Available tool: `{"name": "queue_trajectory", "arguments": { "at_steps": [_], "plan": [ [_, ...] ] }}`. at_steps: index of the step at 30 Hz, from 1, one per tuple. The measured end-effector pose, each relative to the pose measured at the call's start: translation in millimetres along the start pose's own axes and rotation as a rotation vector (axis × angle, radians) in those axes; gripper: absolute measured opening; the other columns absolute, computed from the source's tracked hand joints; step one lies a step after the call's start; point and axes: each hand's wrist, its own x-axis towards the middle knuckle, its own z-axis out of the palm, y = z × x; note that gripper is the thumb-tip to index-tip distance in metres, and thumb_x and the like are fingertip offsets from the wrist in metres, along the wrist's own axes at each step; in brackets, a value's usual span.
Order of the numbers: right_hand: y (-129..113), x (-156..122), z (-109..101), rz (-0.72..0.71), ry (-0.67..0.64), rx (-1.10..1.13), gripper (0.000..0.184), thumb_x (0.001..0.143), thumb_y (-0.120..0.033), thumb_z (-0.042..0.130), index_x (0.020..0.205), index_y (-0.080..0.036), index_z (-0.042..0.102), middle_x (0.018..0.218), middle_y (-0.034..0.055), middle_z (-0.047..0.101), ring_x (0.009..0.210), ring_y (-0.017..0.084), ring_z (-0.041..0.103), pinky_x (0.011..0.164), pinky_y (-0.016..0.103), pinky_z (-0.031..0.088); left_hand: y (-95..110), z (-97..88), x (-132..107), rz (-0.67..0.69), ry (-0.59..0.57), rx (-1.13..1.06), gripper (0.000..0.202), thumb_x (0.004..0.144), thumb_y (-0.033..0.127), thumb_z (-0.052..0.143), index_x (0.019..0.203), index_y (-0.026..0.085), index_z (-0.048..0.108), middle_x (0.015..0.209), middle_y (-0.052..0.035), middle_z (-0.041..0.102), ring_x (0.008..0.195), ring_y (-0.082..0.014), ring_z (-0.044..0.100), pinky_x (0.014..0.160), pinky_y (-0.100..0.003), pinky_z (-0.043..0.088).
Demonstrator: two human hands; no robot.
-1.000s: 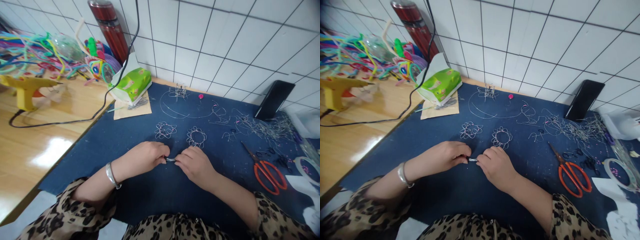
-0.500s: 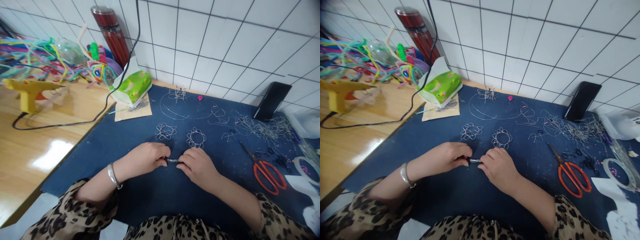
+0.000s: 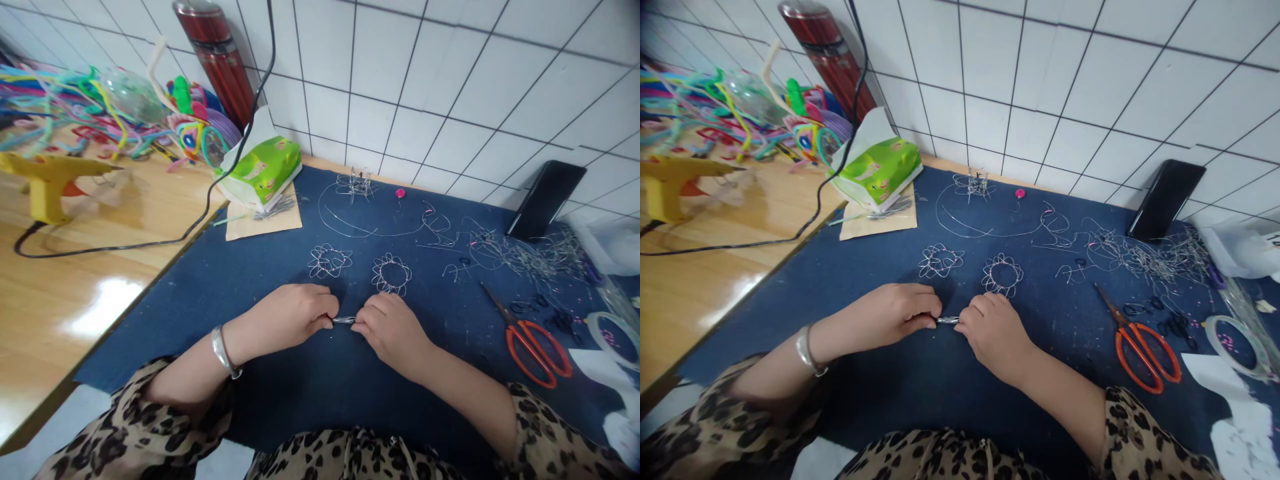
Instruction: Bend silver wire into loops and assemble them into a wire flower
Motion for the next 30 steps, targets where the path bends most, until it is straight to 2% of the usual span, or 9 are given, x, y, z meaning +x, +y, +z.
{"name": "queue_trajectory", "arguments": {
  "at_steps": [7, 16, 20, 22, 26, 30],
  "plan": [
    [-1.1, -5.3, -5.4, -0.05, 0.028, -0.038, 0.018, 0.089, -0.027, 0.044, 0.081, -0.017, 0.058, 0.08, 0.0034, 0.054, 0.076, 0.015, 0.045, 0.071, 0.032, 0.033, 1.7, -6.8, -3.3, -0.017, 0.016, 0.003, 0.009, 0.086, 0.026, 0.05, 0.089, 0.02, 0.056, 0.081, -0.0017, 0.056, 0.076, -0.0157, 0.055, 0.067, -0.025, 0.041],
    [-4.0, -4.8, -5.0, 0.02, 0.036, -0.028, 0.014, 0.087, -0.029, 0.048, 0.087, -0.018, 0.057, 0.083, 0.0039, 0.055, 0.08, 0.016, 0.049, 0.073, 0.032, 0.036, 6.4, 4.3, 4.4, 0.067, 0.052, -0.008, 0.011, 0.087, 0.027, 0.049, 0.09, 0.02, 0.057, 0.085, -0.0027, 0.056, 0.08, -0.0161, 0.055, 0.07, -0.026, 0.042],
    [4.3, -4.8, -15.6, 0.005, 0.092, -0.047, 0.016, 0.088, -0.028, 0.046, 0.089, -0.019, 0.059, 0.085, 0.0035, 0.057, 0.083, 0.016, 0.05, 0.075, 0.033, 0.036, 6.0, 6.6, 5.1, 0.079, 0.052, 0.008, 0.014, 0.088, 0.026, 0.047, 0.087, 0.02, 0.058, 0.082, -0.0024, 0.056, 0.079, -0.0155, 0.055, 0.07, -0.025, 0.042],
    [14.2, -5.3, -24.9, 0.05, 0.149, -0.069, 0.017, 0.088, -0.027, 0.045, 0.088, -0.018, 0.059, 0.086, 0.0036, 0.058, 0.084, 0.017, 0.05, 0.077, 0.033, 0.037, 4.6, 4.2, 4.2, 0.082, 0.067, -0.003, 0.015, 0.088, 0.028, 0.046, 0.087, 0.02, 0.059, 0.081, -0.0021, 0.056, 0.076, -0.0146, 0.055, 0.069, -0.024, 0.042],
    [36.1, -6.6, -40.3, 0.151, 0.186, -0.134, 0.017, 0.088, -0.023, 0.044, 0.091, -0.018, 0.061, 0.086, 0.0045, 0.058, 0.084, 0.016, 0.051, 0.077, 0.032, 0.038, -3.3, -4.6, 0.4, 0.018, 0.202, -0.016, 0.02, 0.09, 0.031, 0.042, 0.088, 0.02, 0.058, 0.082, -0.0023, 0.057, 0.076, -0.0141, 0.055, 0.068, -0.024, 0.042],
    [46.3, -6.2, -41.4, 0.178, 0.149, -0.179, 0.019, 0.087, -0.024, 0.046, 0.099, -0.019, 0.06, 0.089, 0.0048, 0.057, 0.085, 0.017, 0.051, 0.077, 0.032, 0.039, -15.1, -8.8, -1.8, -0.117, 0.386, 0.009, 0.017, 0.09, 0.026, 0.043, 0.093, 0.02, 0.058, 0.089, -0.0037, 0.057, 0.084, -0.0157, 0.054, 0.075, -0.027, 0.044]
  ]
}}
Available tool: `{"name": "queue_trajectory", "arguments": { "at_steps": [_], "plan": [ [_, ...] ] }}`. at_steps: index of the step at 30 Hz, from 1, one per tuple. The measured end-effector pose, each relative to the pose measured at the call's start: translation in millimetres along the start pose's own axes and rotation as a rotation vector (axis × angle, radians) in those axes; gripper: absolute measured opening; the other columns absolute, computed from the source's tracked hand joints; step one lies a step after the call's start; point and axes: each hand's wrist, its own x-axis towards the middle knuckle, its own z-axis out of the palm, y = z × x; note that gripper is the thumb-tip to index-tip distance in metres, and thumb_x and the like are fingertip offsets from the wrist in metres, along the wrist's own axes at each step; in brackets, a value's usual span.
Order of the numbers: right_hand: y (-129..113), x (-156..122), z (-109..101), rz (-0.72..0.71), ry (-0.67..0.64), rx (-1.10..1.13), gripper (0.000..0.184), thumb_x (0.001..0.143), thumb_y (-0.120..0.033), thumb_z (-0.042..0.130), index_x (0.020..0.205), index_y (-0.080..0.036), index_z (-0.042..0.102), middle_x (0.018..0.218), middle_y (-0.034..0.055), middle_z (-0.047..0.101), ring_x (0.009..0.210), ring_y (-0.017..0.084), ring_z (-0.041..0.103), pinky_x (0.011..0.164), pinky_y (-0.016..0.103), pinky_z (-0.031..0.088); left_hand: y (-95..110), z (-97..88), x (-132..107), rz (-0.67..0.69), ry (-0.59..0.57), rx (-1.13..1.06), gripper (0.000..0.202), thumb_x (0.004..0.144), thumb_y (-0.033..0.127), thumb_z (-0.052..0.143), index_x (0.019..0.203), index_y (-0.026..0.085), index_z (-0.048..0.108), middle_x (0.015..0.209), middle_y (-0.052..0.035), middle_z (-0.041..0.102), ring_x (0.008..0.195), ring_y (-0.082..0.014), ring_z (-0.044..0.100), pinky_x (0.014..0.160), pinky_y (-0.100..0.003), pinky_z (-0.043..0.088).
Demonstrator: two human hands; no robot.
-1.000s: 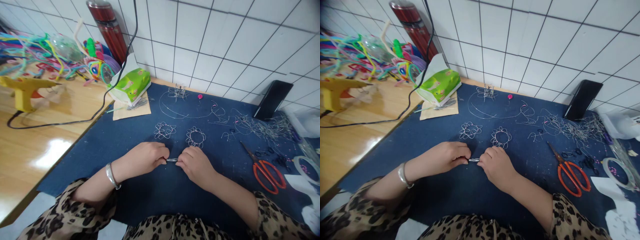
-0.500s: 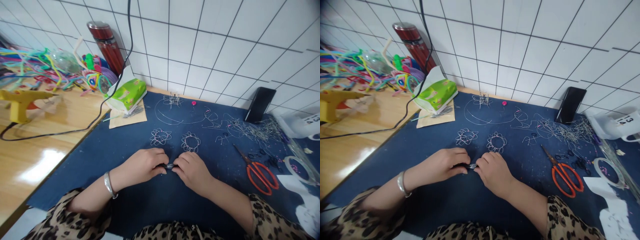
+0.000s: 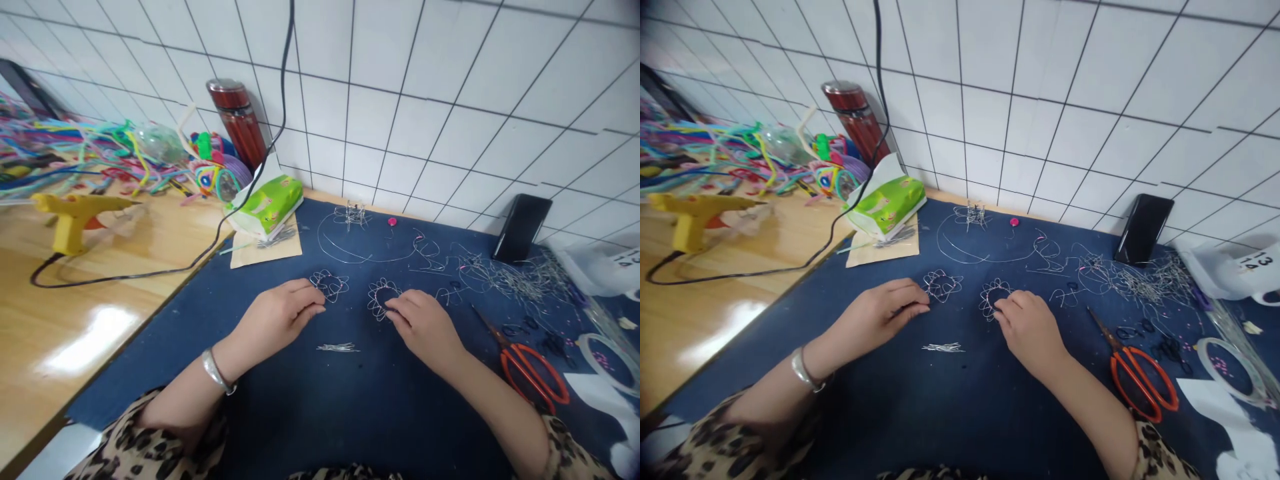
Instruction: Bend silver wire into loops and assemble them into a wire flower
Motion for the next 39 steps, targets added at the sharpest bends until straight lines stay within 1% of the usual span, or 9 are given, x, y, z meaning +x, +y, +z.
{"name": "queue_trajectory", "arguments": {
  "at_steps": [2, 6, 12, 24, 29, 31, 34, 36, 39],
  "plan": [
    [0.1, 0.4, 3.2, 0.005, -0.032, -0.021, 0.019, 0.087, -0.025, 0.047, 0.1, -0.02, 0.06, 0.089, 0.0047, 0.057, 0.085, 0.017, 0.051, 0.077, 0.033, 0.039, -5.2, 2.3, 1.3, -0.041, 0.04, 0.028, 0.018, 0.089, 0.023, 0.043, 0.097, 0.02, 0.058, 0.094, -0.0043, 0.057, 0.088, -0.0164, 0.053, 0.079, -0.029, 0.044],
    [-1.0, 1.1, 9.1, 0.001, -0.081, -0.034, 0.019, 0.087, -0.024, 0.045, 0.097, -0.022, 0.061, 0.085, 0.004, 0.057, 0.083, 0.017, 0.051, 0.075, 0.032, 0.039, -14.1, 12.6, 6.0, -0.058, 0.05, 0.075, 0.021, 0.087, 0.019, 0.044, 0.102, 0.022, 0.059, 0.104, -0.0053, 0.054, 0.094, -0.0177, 0.052, 0.082, -0.031, 0.045],
    [1.9, 7.7, 11.4, 0.01, -0.103, -0.002, 0.02, 0.088, -0.022, 0.042, 0.085, -0.02, 0.062, 0.081, 0.0039, 0.056, 0.08, 0.015, 0.051, 0.075, 0.03, 0.037, -21.5, 23.1, 12.8, -0.046, 0.033, 0.125, 0.021, 0.086, 0.019, 0.046, 0.1, 0.022, 0.061, 0.102, -0.0053, 0.054, 0.093, -0.0177, 0.052, 0.082, -0.03, 0.046],
    [9.2, 53.3, 7.0, 0.032, -0.119, 0.048, 0.023, 0.088, -0.024, 0.042, 0.079, -0.02, 0.063, 0.08, 0.0031, 0.056, 0.078, 0.013, 0.052, 0.069, 0.024, 0.037, -28.0, 8.7, 31.7, -0.066, 0.038, 0.266, 0.019, 0.085, 0.027, 0.049, 0.094, 0.021, 0.064, 0.093, -0.0064, 0.057, 0.091, -0.0187, 0.055, 0.077, -0.028, 0.046],
    [19.1, 74.0, 3.5, 0.037, -0.181, 0.067, 0.017, 0.082, -0.02, 0.049, 0.073, -0.021, 0.063, 0.076, 0.0016, 0.056, 0.072, 0.012, 0.053, 0.064, 0.022, 0.036, -15.1, 4.9, 40.9, -0.046, 0.026, 0.231, 0.02, 0.086, 0.026, 0.047, 0.097, 0.021, 0.063, 0.093, -0.0058, 0.058, 0.091, -0.0183, 0.055, 0.079, -0.029, 0.045],
    [18.5, 75.2, 0.6, 0.044, -0.189, 0.07, 0.014, 0.082, -0.024, 0.051, 0.078, -0.021, 0.064, 0.078, 0.0018, 0.056, 0.073, 0.012, 0.053, 0.064, 0.022, 0.036, -4.8, 5.9, 42.5, -0.014, -0.002, 0.162, 0.019, 0.086, 0.026, 0.047, 0.096, 0.02, 0.062, 0.091, -0.0056, 0.059, 0.089, -0.0181, 0.056, 0.078, -0.028, 0.045],
    [10.3, 65.4, -2.8, 0.068, -0.164, 0.064, 0.016, 0.085, -0.027, 0.047, 0.091, -0.021, 0.061, 0.087, 0.0037, 0.056, 0.082, 0.015, 0.051, 0.07, 0.025, 0.036, 8.3, 8.6, 41.0, 0.046, -0.112, 0.027, 0.016, 0.086, 0.026, 0.049, 0.092, 0.021, 0.063, 0.088, -0.0037, 0.06, 0.084, -0.0166, 0.057, 0.078, -0.027, 0.044],
    [2.9, 53.2, -3.9, 0.042, -0.193, 0.079, 0.014, 0.085, -0.027, 0.048, 0.085, -0.022, 0.061, 0.085, 0.002, 0.056, 0.083, 0.014, 0.051, 0.073, 0.025, 0.036, 12.8, 10.0, 37.1, 0.071, -0.193, -0.055, 0.015, 0.086, 0.026, 0.049, 0.09, 0.021, 0.063, 0.087, -0.0025, 0.061, 0.08, -0.0152, 0.058, 0.076, -0.026, 0.044],
    [-3.8, 34.2, -3.7, -0.078, -0.272, 0.093, 0.013, 0.084, -0.023, 0.049, 0.083, -0.022, 0.062, 0.081, 0.0014, 0.057, 0.082, 0.014, 0.051, 0.076, 0.027, 0.037, 13.6, 10.8, 28.6, 0.094, -0.298, -0.123, 0.015, 0.086, 0.024, 0.048, 0.087, 0.02, 0.063, 0.082, -0.0016, 0.061, 0.077, -0.0141, 0.058, 0.073, -0.023, 0.043]
  ]
}}
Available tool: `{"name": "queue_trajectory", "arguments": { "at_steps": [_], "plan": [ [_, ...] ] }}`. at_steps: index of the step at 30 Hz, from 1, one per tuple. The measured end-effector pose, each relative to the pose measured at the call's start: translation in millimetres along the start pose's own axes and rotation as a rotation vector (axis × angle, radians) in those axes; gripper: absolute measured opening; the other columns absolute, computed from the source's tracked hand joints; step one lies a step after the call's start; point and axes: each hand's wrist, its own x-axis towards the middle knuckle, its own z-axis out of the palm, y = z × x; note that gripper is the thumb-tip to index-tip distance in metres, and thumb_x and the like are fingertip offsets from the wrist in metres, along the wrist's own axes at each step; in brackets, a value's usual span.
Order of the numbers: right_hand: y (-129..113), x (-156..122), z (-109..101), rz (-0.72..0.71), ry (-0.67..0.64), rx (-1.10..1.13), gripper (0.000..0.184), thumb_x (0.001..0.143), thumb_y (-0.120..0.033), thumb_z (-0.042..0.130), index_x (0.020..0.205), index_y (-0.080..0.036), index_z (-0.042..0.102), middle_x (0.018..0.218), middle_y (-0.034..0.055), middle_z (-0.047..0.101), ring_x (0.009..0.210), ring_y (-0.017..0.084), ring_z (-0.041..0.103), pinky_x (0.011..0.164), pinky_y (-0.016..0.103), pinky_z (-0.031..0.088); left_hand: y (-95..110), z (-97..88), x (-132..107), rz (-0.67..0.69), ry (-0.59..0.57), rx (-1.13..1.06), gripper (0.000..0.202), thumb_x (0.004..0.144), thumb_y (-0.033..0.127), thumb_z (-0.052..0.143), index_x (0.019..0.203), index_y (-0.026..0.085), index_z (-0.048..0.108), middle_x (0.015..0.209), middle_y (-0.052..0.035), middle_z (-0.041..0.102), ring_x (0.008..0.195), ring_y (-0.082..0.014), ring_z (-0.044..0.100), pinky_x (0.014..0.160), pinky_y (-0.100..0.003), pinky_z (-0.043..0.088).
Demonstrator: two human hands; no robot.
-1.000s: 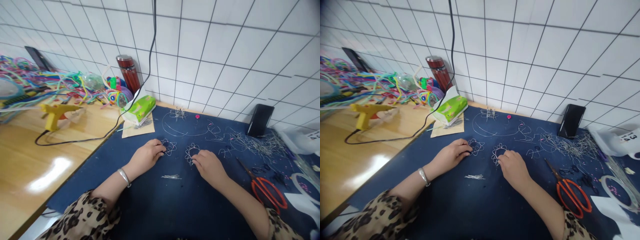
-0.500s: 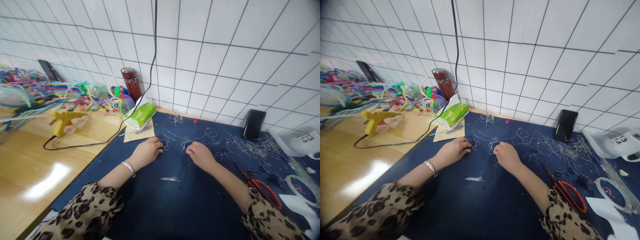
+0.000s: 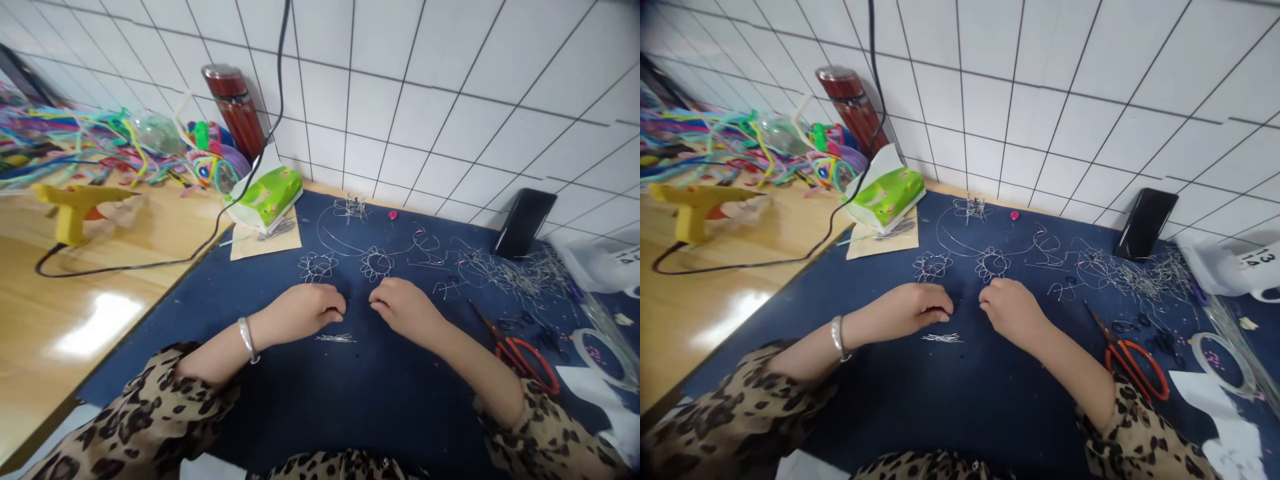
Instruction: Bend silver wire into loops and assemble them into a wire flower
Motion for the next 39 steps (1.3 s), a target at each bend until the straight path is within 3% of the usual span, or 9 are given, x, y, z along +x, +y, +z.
{"name": "queue_trajectory", "arguments": {
  "at_steps": [4, 11, 14, 21, 27, 32, 39],
  "plan": [
    [3.7, -12.7, 4.3, 0.034, 0.019, -0.022, 0.014, 0.085, -0.021, 0.048, 0.09, -0.021, 0.061, 0.087, 0.0032, 0.058, 0.087, 0.016, 0.052, 0.079, 0.032, 0.038, -1.0, 1.6, -8.3, 0.014, -0.069, -0.059, 0.015, 0.086, 0.023, 0.048, 0.087, 0.02, 0.063, 0.081, -0.001, 0.061, 0.075, -0.0133, 0.057, 0.071, -0.022, 0.042],
    [11.9, -11.0, 6.2, 0.052, 0.013, 0.049, 0.017, 0.081, -0.027, 0.057, 0.097, -0.022, 0.06, 0.092, 0.0041, 0.057, 0.09, 0.017, 0.052, 0.079, 0.032, 0.041, 2.4, 1.2, -8.6, 0.034, -0.122, -0.061, 0.009, 0.082, 0.027, 0.057, 0.085, 0.021, 0.062, 0.08, 0.0006, 0.06, 0.076, -0.0131, 0.057, 0.069, -0.022, 0.041],
    [3.8, -11.5, 8.0, 0.025, 0.027, 0.041, 0.014, 0.082, -0.026, 0.055, 0.094, -0.021, 0.06, 0.09, 0.0038, 0.057, 0.089, 0.017, 0.052, 0.079, 0.033, 0.039, 3.4, 2.5, -8.6, 0.029, -0.131, -0.035, 0.008, 0.081, 0.027, 0.058, 0.081, 0.021, 0.062, 0.078, 0.0011, 0.059, 0.075, -0.013, 0.057, 0.069, -0.022, 0.041],
    [-27.6, -17.4, 16.4, -0.135, -0.079, 0.148, 0.011, 0.084, -0.029, 0.053, 0.084, -0.02, 0.06, 0.082, 0.0016, 0.055, 0.081, 0.015, 0.05, 0.076, 0.031, 0.037, 3.0, 7.6, -8.5, 0.047, -0.117, 0.017, 0.009, 0.082, 0.027, 0.057, 0.077, 0.02, 0.062, 0.075, 0.0006, 0.058, 0.075, -0.0137, 0.056, 0.068, -0.023, 0.04],
    [-37.0, -16.3, 28.1, -0.139, -0.101, 0.125, 0.014, 0.086, -0.028, 0.049, 0.077, -0.019, 0.056, 0.077, 0.0015, 0.052, 0.075, 0.014, 0.047, 0.073, 0.031, 0.035, 0.5, 7.3, -8.5, 0.079, -0.114, 0.022, 0.011, 0.083, 0.028, 0.055, 0.079, 0.02, 0.062, 0.075, 0.0002, 0.058, 0.075, -0.0136, 0.057, 0.067, -0.023, 0.04],
    [-31.6, -16.5, 18.0, -0.174, -0.156, 0.038, 0.016, 0.087, -0.025, 0.046, 0.075, -0.018, 0.054, 0.077, 0.0032, 0.052, 0.074, 0.016, 0.047, 0.069, 0.031, 0.035, -1.1, 7.7, -8.9, 0.086, -0.122, 0.009, 0.011, 0.083, 0.028, 0.055, 0.078, 0.02, 0.062, 0.075, 0.0009, 0.058, 0.074, -0.0129, 0.056, 0.067, -0.023, 0.04],
    [-10.8, -20.5, -3.4, -0.183, -0.207, 0.099, 0.015, 0.086, -0.025, 0.048, 0.072, -0.02, 0.052, 0.075, 0.0015, 0.053, 0.074, 0.015, 0.049, 0.068, 0.029, 0.035, -1.6, 5.5, -9.3, 0.123, -0.14, -0.032, 0.014, 0.083, 0.029, 0.055, 0.075, 0.02, 0.062, 0.072, 0.0012, 0.058, 0.072, -0.0121, 0.056, 0.065, -0.022, 0.039]
  ]
}}
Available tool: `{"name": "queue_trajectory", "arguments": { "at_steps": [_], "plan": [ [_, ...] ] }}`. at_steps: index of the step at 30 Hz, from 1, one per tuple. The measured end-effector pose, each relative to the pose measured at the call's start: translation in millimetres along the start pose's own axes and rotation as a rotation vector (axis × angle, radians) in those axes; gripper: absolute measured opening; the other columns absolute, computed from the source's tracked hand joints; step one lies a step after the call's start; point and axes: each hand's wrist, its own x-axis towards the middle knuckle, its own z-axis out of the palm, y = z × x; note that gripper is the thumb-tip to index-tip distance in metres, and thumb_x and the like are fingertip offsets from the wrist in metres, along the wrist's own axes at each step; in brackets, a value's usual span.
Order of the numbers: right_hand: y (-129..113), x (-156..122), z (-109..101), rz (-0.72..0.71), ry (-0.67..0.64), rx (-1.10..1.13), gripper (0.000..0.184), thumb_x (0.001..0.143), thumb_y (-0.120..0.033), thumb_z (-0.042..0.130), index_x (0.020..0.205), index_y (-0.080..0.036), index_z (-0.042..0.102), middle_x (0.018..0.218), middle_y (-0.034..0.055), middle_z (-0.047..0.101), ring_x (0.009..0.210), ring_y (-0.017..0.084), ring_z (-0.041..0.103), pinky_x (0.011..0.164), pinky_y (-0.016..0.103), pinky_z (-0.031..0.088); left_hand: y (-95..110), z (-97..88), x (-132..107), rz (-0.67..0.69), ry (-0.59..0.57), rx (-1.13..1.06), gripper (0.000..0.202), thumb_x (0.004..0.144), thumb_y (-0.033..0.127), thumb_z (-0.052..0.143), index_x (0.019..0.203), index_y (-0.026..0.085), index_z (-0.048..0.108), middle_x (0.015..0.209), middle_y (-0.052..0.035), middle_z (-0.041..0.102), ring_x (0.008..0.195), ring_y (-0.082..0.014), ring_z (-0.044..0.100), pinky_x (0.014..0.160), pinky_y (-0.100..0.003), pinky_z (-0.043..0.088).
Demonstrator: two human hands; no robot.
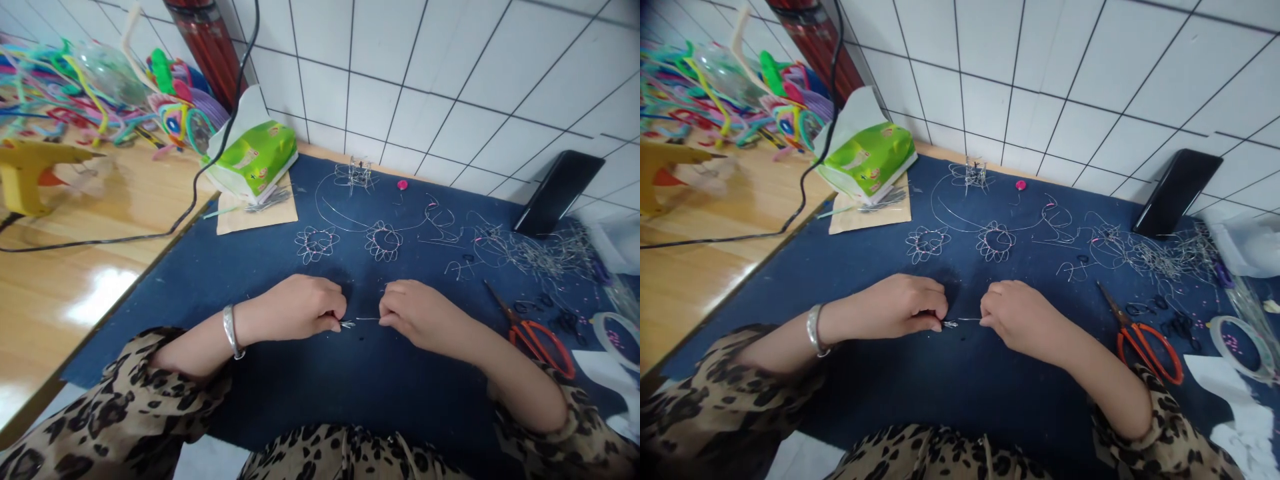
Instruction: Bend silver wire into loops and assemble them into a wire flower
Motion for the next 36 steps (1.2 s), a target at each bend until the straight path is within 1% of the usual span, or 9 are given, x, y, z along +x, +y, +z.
{"name": "queue_trajectory", "arguments": {
  "at_steps": [3, 8, 13, 17, 19, 23, 26, 31, 36],
  "plan": [
    [0.7, 1.4, -0.5, 0.026, 0.051, -0.001, 0.016, 0.087, -0.026, 0.046, 0.073, -0.019, 0.051, 0.076, 0.0016, 0.052, 0.071, 0.014, 0.047, 0.066, 0.029, 0.035, 0.3, -2.7, 0.6, -0.009, 0.006, -0.055, 0.016, 0.084, 0.031, 0.054, 0.078, 0.019, 0.062, 0.073, 0.0004, 0.058, 0.069, -0.0116, 0.055, 0.064, -0.022, 0.04],
    [-5.3, 6.2, 6.5, 0.012, 0.139, -0.052, 0.016, 0.088, -0.026, 0.043, 0.076, -0.018, 0.051, 0.079, 0.0028, 0.052, 0.072, 0.014, 0.046, 0.068, 0.03, 0.034, 2.8, -4.2, 5.5, -0.056, 0.204, -0.128, 0.02, 0.088, 0.028, 0.046, 0.083, 0.016, 0.061, 0.076, -0.0023, 0.058, 0.071, -0.0118, 0.054, 0.065, -0.022, 0.041],
    [-8.8, 6.7, 10.8, -0.029, 0.254, -0.179, 0.025, 0.091, -0.027, 0.036, 0.077, -0.017, 0.052, 0.08, 0.0045, 0.052, 0.074, 0.015, 0.044, 0.068, 0.031, 0.032, 6.7, 1.7, 11.6, -0.029, 0.183, -0.19, 0.018, 0.088, 0.026, 0.047, 0.086, 0.017, 0.063, 0.077, -0.0015, 0.061, 0.072, -0.0115, 0.056, 0.067, -0.022, 0.043],
    [-10.1, 4.0, 11.3, -0.029, 0.367, -0.293, 0.025, 0.092, -0.024, 0.034, 0.081, -0.016, 0.056, 0.081, 0.0056, 0.053, 0.075, 0.016, 0.043, 0.068, 0.031, 0.03, 9.7, 7.3, 14.7, -0.048, 0.246, -0.115, 0.019, 0.088, 0.018, 0.044, 0.093, 0.019, 0.063, 0.085, -0.002, 0.064, 0.079, -0.0126, 0.058, 0.072, -0.024, 0.045],
    [-10.7, 1.9, 10.6, -0.02, 0.399, -0.332, 0.023, 0.091, -0.021, 0.035, 0.084, -0.016, 0.057, 0.082, 0.0056, 0.054, 0.076, 0.017, 0.042, 0.068, 0.031, 0.03, 13.5, 7.7, 16.2, -0.077, 0.272, -0.017, 0.021, 0.087, 0.014, 0.043, 0.094, 0.02, 0.062, 0.087, -0.002, 0.063, 0.08, -0.0133, 0.058, 0.071, -0.025, 0.045],
    [-10.8, -1.0, 10.1, 0.002, 0.423, -0.354, 0.022, 0.088, -0.015, 0.037, 0.087, -0.017, 0.058, 0.081, 0.0051, 0.054, 0.076, 0.017, 0.042, 0.069, 0.031, 0.029, 26.3, 4.3, 20.8, -0.099, 0.27, 0.262, 0.023, 0.084, 0.01, 0.042, 0.093, 0.02, 0.062, 0.08, -0.0031, 0.061, 0.078, -0.0163, 0.057, 0.067, -0.028, 0.045],
    [-9.6, -1.0, 10.9, 0.042, 0.444, -0.347, 0.022, 0.089, -0.018, 0.038, 0.083, -0.018, 0.059, 0.076, 0.0041, 0.053, 0.074, 0.016, 0.042, 0.068, 0.031, 0.029, 35.6, 3.4, 26.1, -0.081, 0.255, 0.375, 0.023, 0.083, 0.009, 0.041, 0.089, 0.018, 0.061, 0.074, -0.0029, 0.058, 0.074, -0.0167, 0.056, 0.064, -0.028, 0.044],
    [-6.2, -0.3, 12.1, 0.093, 0.524, -0.323, 0.023, 0.088, -0.021, 0.041, 0.075, -0.018, 0.06, 0.076, 0.0039, 0.051, 0.074, 0.015, 0.04, 0.069, 0.03, 0.03, 39.4, 10.5, 34.7, -0.104, 0.291, 0.392, 0.021, 0.084, 0.01, 0.041, 0.088, 0.018, 0.06, 0.074, -0.0028, 0.058, 0.073, -0.0172, 0.055, 0.064, -0.029, 0.043],
    [-2.2, 1.8, 16.1, 0.101, 0.525, -0.294, 0.02, 0.087, -0.015, 0.041, 0.081, -0.018, 0.06, 0.075, 0.003, 0.051, 0.074, 0.015, 0.04, 0.069, 0.03, 0.03, 30.4, 16.8, 35.5, -0.136, 0.331, 0.312, 0.023, 0.085, 0.01, 0.039, 0.093, 0.019, 0.06, 0.077, -0.0027, 0.059, 0.075, -0.016, 0.057, 0.065, -0.027, 0.045]
  ]
}}
